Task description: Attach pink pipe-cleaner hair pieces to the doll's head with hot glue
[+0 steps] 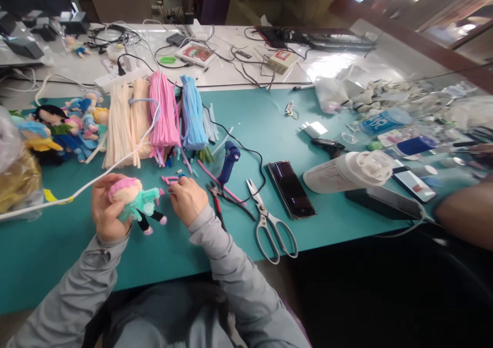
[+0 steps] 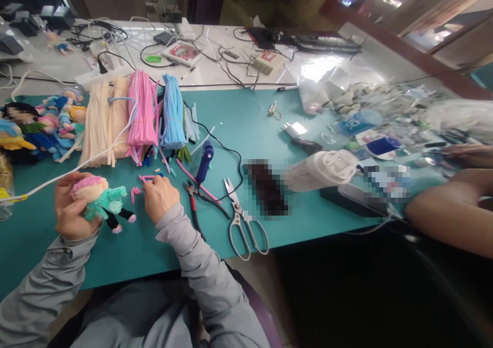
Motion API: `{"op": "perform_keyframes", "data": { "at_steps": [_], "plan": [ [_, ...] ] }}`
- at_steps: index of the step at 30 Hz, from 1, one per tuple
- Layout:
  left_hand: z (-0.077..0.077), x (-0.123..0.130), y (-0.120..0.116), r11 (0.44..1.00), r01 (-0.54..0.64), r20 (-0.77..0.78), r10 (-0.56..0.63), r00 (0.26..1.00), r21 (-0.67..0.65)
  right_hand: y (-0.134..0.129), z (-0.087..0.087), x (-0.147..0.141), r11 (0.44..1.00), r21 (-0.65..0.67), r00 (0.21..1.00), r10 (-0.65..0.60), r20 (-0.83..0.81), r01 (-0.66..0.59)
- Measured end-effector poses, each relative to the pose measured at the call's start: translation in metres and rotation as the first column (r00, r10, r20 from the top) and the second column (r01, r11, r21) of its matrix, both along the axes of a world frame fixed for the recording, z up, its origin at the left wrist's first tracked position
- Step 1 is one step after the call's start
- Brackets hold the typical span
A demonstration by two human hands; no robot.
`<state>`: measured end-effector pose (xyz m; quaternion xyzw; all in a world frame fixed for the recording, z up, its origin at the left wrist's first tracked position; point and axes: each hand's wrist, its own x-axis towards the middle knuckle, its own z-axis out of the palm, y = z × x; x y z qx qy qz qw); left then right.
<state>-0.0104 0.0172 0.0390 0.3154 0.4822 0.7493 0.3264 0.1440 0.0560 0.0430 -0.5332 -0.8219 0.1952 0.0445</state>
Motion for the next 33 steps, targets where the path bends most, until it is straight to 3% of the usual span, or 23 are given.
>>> {"op": "perform_keyframes", "data": {
  "at_steps": [3, 13, 22, 28, 33],
  "plan": [
    [0.002, 0.003, 0.002, 0.997, -0.045, 0.035, 0.043, 0.998, 0.067, 0.003, 0.004, -0.001, 1.000, -0.026, 1.000, 0.006, 0.025, -0.005],
    [0.002, 0.009, 0.002, 0.996, -0.046, 0.087, 0.039, 0.995, 0.079, 0.023, 0.013, 0.014, 0.980, -0.075, 0.976, -0.176, 0.129, 0.187],
    [-0.002, 0.007, 0.001, 0.998, -0.002, 0.061, -0.001, 0.998, 0.056, 0.029, 0.006, 0.011, 0.996, -0.047, 0.994, -0.077, 0.082, 0.081],
    [-0.001, 0.010, 0.000, 0.999, 0.003, 0.040, -0.005, 0.999, 0.049, 0.034, -0.010, 0.015, 0.983, -0.002, 0.976, -0.185, -0.115, 0.186],
    [-0.001, 0.010, 0.000, 0.999, 0.006, 0.039, -0.007, 0.999, 0.034, 0.036, -0.019, 0.024, 0.966, -0.080, 0.899, -0.258, -0.353, 0.246]
  ]
}}
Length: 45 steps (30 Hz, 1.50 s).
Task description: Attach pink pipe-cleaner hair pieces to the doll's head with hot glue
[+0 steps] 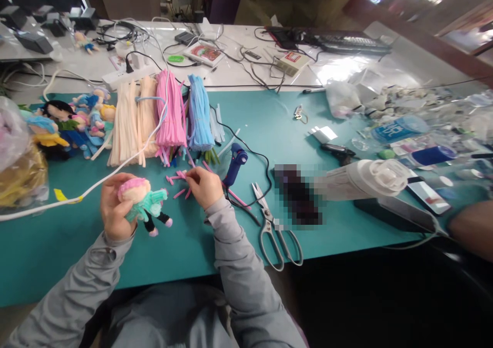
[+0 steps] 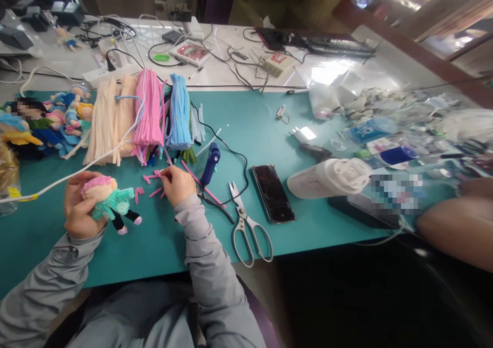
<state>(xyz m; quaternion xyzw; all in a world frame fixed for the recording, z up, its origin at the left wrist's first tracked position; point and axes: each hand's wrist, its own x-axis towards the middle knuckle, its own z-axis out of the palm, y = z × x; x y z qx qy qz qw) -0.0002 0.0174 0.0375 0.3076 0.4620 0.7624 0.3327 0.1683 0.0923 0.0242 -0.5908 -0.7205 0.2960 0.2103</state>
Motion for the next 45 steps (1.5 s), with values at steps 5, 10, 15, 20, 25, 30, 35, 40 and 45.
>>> {"op": "perform_keyframes", "data": {
  "at_steps": [5, 10, 15, 20, 25, 30, 35, 40, 45],
  "plan": [
    [0.000, 0.000, 0.001, 1.000, 0.009, 0.027, -0.009, 1.000, 0.018, 0.000, -0.001, 0.005, 0.998, -0.053, 0.992, -0.029, -0.124, 0.023],
    [0.000, 0.001, 0.001, 1.000, 0.022, 0.015, -0.022, 1.000, 0.001, -0.001, 0.002, 0.007, 0.998, -0.017, 0.996, -0.061, -0.071, 0.060],
    [-0.001, 0.001, 0.000, 0.999, 0.037, 0.012, -0.038, 0.999, 0.014, -0.002, 0.009, -0.004, 0.999, -0.001, 0.991, 0.039, 0.127, -0.039],
    [-0.006, 0.001, 0.000, 0.999, 0.048, -0.002, -0.048, 0.999, 0.001, 0.003, 0.012, -0.020, 1.000, 0.001, 0.941, 0.029, 0.338, -0.032],
    [-0.014, -0.001, 0.001, 0.991, 0.128, -0.008, -0.127, 0.992, 0.032, 0.005, 0.009, -0.022, 0.998, 0.030, 0.934, 0.036, 0.354, -0.050],
    [-0.021, 0.000, 0.000, 0.977, 0.213, -0.066, -0.214, 0.975, -0.022, 0.002, 0.004, -0.015, 0.996, 0.060, 0.961, 0.046, 0.274, -0.065],
    [-0.024, 0.003, -0.003, 0.961, 0.263, -0.103, -0.271, 0.957, -0.090, -0.001, -0.003, -0.011, 0.989, 0.131, 0.984, 0.039, 0.173, -0.062],
    [-0.025, 0.005, -0.004, 0.951, 0.294, -0.105, -0.303, 0.947, -0.092, 0.000, -0.008, -0.011, 0.989, 0.149, 0.999, 0.006, 0.053, -0.014],
    [-0.026, 0.006, -0.005, 0.948, 0.305, -0.095, -0.313, 0.945, -0.086, 0.000, -0.012, -0.008, 0.998, 0.056, 0.988, -0.006, -0.157, 0.015]
  ]
}}
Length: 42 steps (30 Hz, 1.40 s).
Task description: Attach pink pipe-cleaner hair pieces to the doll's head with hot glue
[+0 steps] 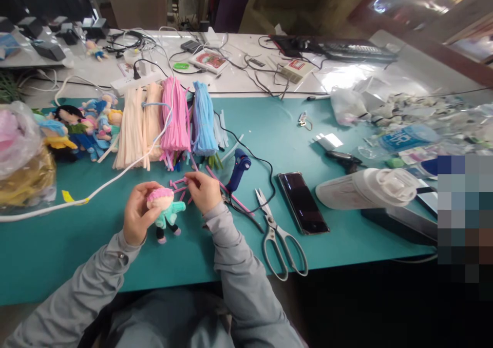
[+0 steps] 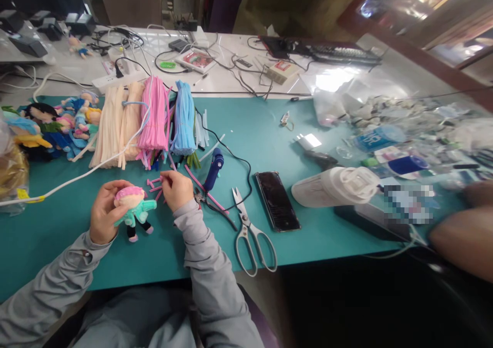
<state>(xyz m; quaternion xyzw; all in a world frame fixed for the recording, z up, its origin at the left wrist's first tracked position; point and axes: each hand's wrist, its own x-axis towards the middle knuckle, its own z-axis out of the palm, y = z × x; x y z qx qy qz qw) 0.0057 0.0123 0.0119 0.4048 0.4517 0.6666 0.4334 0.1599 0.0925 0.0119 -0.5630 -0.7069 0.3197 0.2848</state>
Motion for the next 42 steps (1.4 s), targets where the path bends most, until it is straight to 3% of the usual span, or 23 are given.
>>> {"op": "perform_keyframes", "data": {
  "at_steps": [4, 9, 15, 17, 22, 26, 29, 37, 42],
  "plan": [
    [-0.001, 0.000, -0.001, 1.000, 0.009, -0.001, -0.009, 1.000, -0.008, -0.001, -0.003, 0.002, 0.996, -0.082, 0.995, 0.008, -0.104, -0.017],
    [-0.002, 0.000, -0.001, 1.000, 0.020, -0.033, -0.019, 0.999, 0.007, -0.004, -0.005, 0.003, 0.995, -0.093, 0.980, -0.034, -0.195, 0.016],
    [-0.002, 0.001, -0.002, 0.992, 0.049, -0.175, -0.028, 0.984, 0.116, -0.010, 0.001, 0.004, 0.986, -0.161, 0.889, -0.104, -0.446, 0.034],
    [-0.002, 0.001, -0.002, 0.982, 0.052, -0.227, -0.010, 0.974, 0.179, -0.013, 0.007, 0.006, 0.993, -0.109, 0.879, -0.087, -0.468, 0.040],
    [-0.001, 0.001, -0.004, 0.955, 0.062, -0.286, 0.025, 0.958, 0.290, -0.032, 0.031, 0.013, 0.981, 0.184, 0.893, 0.029, -0.450, 0.060],
    [0.001, 0.001, -0.006, 0.942, 0.084, -0.365, 0.043, 0.930, 0.326, -0.055, 0.047, 0.014, 0.962, 0.272, 0.889, 0.115, -0.443, 0.011],
    [0.001, 0.001, -0.007, 0.922, 0.123, -0.430, 0.050, 0.902, 0.367, -0.069, 0.053, 0.012, 0.940, 0.336, 0.912, 0.084, -0.402, 0.061],
    [0.003, -0.001, -0.011, 0.895, 0.184, -0.532, 0.069, 0.844, 0.407, -0.082, 0.062, 0.002, 0.797, 0.597, 0.989, -0.008, -0.147, 0.095],
    [0.006, -0.001, -0.013, 0.878, 0.208, -0.591, 0.102, 0.800, 0.432, -0.086, 0.063, 0.000, 0.796, 0.604, 0.998, 0.027, -0.064, 0.017]
  ]
}}
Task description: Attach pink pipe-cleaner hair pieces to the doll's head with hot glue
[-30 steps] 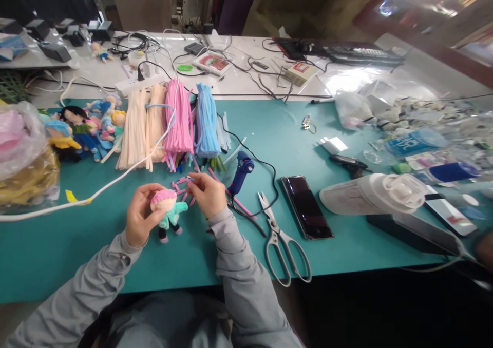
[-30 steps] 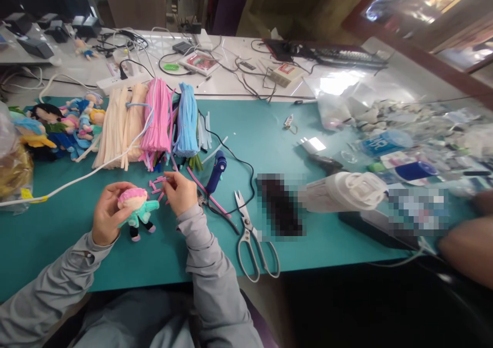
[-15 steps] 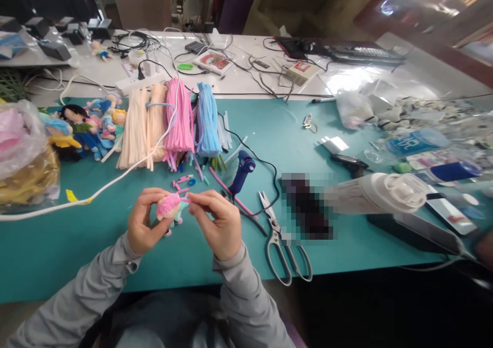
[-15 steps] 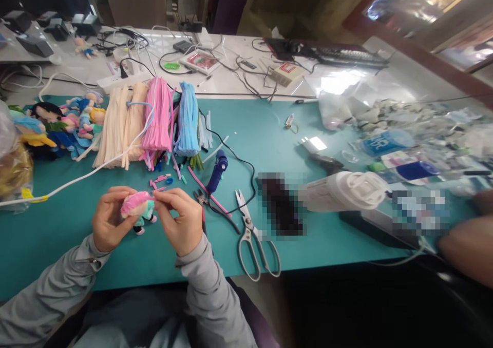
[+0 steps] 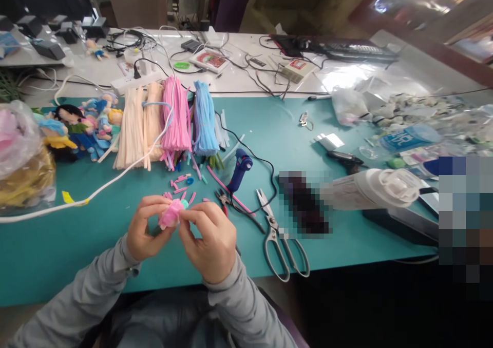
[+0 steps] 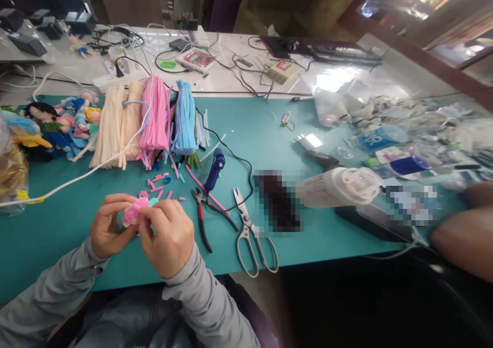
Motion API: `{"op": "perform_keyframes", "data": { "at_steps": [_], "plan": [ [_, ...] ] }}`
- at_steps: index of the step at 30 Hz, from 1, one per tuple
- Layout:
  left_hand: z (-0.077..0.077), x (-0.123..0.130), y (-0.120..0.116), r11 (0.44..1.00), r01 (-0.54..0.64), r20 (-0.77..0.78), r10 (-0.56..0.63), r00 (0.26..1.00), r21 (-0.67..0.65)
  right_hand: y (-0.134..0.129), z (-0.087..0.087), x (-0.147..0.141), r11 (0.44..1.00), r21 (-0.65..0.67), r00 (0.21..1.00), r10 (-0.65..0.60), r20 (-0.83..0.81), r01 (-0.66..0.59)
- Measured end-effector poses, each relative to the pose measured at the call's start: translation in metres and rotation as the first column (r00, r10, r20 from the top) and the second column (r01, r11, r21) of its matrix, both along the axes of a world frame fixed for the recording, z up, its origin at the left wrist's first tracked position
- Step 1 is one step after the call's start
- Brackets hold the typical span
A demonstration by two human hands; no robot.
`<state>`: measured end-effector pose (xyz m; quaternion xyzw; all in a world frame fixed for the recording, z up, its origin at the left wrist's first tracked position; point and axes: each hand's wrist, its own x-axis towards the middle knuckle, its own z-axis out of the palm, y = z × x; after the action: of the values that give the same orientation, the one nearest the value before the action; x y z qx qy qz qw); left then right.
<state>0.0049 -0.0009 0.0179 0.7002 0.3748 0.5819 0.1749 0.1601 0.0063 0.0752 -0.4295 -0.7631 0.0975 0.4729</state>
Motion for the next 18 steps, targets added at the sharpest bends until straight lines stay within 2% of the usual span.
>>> {"op": "perform_keyframes", "data": {
  "at_steps": [8, 14, 18],
  "plan": [
    [0.0006, 0.0006, -0.0008, 0.991, -0.118, -0.073, 0.123, 0.990, 0.064, -0.0085, 0.0030, 0.0035, 0.998, -0.038, 0.998, 0.056, 0.032, -0.055],
    [0.0019, 0.0014, 0.0006, 0.983, -0.113, -0.116, 0.130, 0.985, 0.144, -0.0076, 0.0058, 0.0056, 0.998, -0.046, 0.998, -0.046, 0.044, 0.048],
    [0.0040, 0.0017, 0.0012, 0.976, -0.128, -0.155, 0.156, 0.976, 0.176, -0.0097, 0.0053, 0.0031, 0.998, -0.053, 0.998, -0.033, 0.060, 0.036]
  ]
}}
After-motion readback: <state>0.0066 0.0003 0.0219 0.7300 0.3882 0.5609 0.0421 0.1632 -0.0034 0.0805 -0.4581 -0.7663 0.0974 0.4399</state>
